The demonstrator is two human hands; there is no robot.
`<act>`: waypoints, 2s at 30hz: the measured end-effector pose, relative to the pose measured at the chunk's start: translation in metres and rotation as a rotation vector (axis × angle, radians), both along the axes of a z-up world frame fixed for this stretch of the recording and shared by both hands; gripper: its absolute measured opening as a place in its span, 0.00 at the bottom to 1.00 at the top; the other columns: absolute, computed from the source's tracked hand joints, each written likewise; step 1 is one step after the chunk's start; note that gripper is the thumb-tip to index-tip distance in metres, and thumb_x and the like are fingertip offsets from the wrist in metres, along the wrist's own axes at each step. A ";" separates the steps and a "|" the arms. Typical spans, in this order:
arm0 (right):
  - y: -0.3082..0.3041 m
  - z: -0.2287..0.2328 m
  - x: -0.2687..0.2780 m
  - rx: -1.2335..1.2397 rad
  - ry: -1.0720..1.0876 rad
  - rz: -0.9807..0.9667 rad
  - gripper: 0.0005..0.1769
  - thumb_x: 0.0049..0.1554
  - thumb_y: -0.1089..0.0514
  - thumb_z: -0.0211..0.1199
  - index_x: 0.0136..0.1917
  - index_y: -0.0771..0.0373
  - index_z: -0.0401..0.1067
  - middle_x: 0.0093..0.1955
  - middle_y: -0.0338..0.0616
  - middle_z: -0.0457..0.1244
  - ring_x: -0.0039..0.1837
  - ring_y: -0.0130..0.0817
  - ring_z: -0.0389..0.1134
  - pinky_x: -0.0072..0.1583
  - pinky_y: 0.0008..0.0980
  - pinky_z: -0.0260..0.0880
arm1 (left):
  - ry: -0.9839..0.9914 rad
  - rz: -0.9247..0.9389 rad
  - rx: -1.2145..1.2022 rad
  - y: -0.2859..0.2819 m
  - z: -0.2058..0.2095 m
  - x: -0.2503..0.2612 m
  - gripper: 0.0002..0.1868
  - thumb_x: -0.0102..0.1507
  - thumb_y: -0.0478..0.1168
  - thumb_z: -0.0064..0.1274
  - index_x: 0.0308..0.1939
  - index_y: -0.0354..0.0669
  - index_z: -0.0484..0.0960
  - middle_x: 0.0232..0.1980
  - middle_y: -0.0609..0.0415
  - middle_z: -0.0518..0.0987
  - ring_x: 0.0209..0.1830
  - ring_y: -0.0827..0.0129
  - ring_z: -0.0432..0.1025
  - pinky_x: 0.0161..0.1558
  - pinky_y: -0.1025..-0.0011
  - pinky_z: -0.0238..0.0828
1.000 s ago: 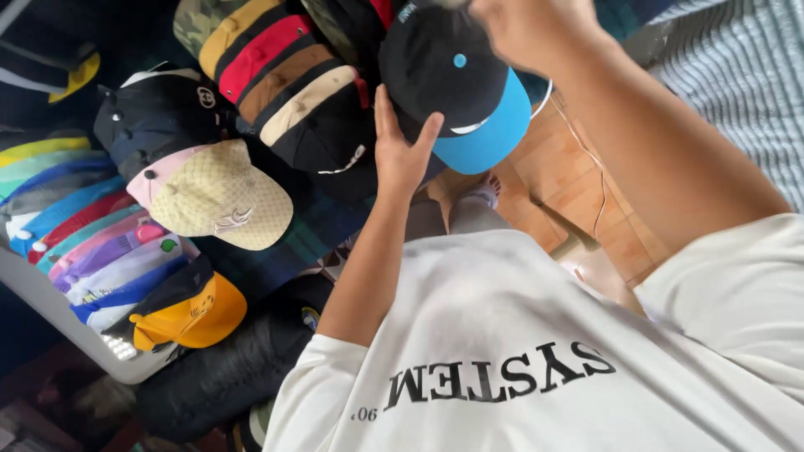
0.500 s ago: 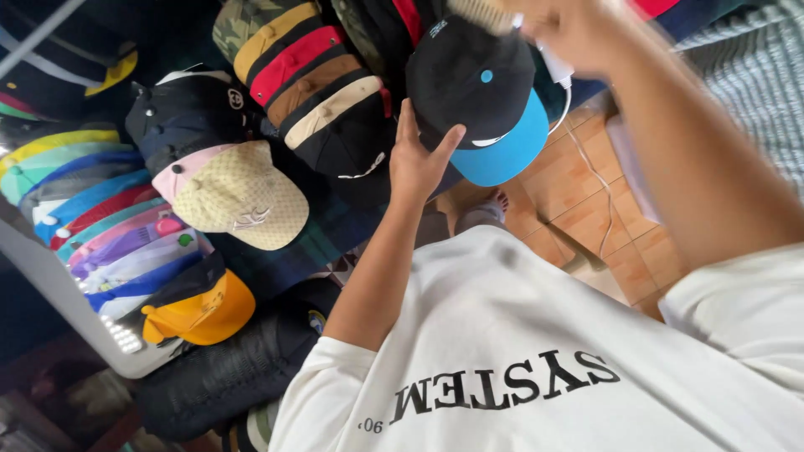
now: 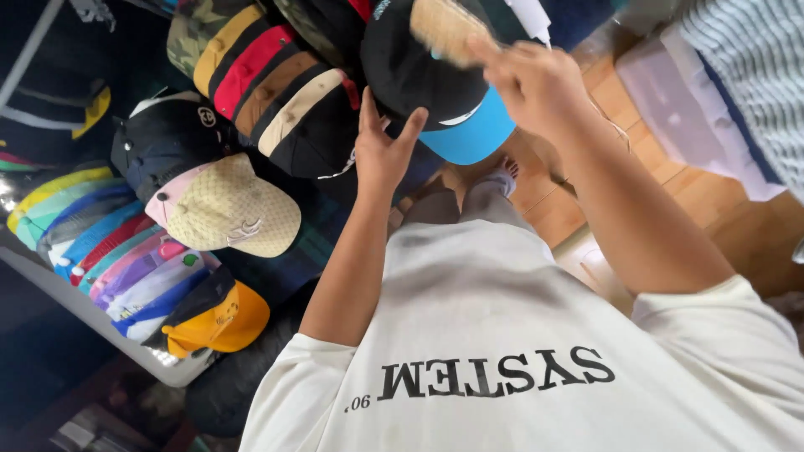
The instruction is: Cleaning and organizing a collection of baseball caps using a brush and a hair dryer.
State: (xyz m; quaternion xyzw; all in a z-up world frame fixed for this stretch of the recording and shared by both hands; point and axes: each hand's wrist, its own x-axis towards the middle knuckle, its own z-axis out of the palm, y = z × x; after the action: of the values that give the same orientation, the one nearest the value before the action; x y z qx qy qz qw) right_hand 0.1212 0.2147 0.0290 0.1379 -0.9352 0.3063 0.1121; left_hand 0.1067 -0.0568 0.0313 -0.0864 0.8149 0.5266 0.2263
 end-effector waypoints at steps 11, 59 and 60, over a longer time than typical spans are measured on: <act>-0.024 -0.098 0.100 -0.182 -0.213 -0.433 0.29 0.71 0.61 0.55 0.83 0.47 0.57 0.39 0.46 0.60 0.40 0.43 0.63 0.44 0.43 0.63 | -0.044 0.005 -0.084 0.004 0.009 -0.001 0.62 0.51 0.74 0.53 0.80 0.46 0.50 0.78 0.46 0.65 0.69 0.56 0.73 0.66 0.60 0.69; -0.015 -0.117 0.122 -0.188 -0.172 -0.430 0.32 0.62 0.61 0.68 0.76 0.45 0.68 0.51 0.51 0.72 0.52 0.48 0.74 0.50 0.45 0.75 | -0.300 0.377 0.852 0.048 -0.120 0.071 0.21 0.75 0.44 0.48 0.72 0.48 0.71 0.59 0.45 0.82 0.60 0.51 0.78 0.65 0.48 0.71; -0.008 -0.117 0.093 -0.137 -0.098 -0.425 0.32 0.63 0.61 0.65 0.78 0.46 0.63 0.51 0.56 0.72 0.52 0.53 0.73 0.52 0.50 0.74 | -0.293 0.365 0.850 0.050 -0.125 0.070 0.22 0.75 0.45 0.49 0.73 0.47 0.70 0.63 0.43 0.79 0.63 0.46 0.74 0.66 0.44 0.68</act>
State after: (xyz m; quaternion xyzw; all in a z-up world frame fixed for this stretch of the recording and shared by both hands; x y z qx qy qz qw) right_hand 0.2147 0.2069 -0.0884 -0.0855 -0.9246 0.3447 0.1376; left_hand 0.1764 -0.0068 -0.0936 -0.2012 0.4587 0.8262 0.2577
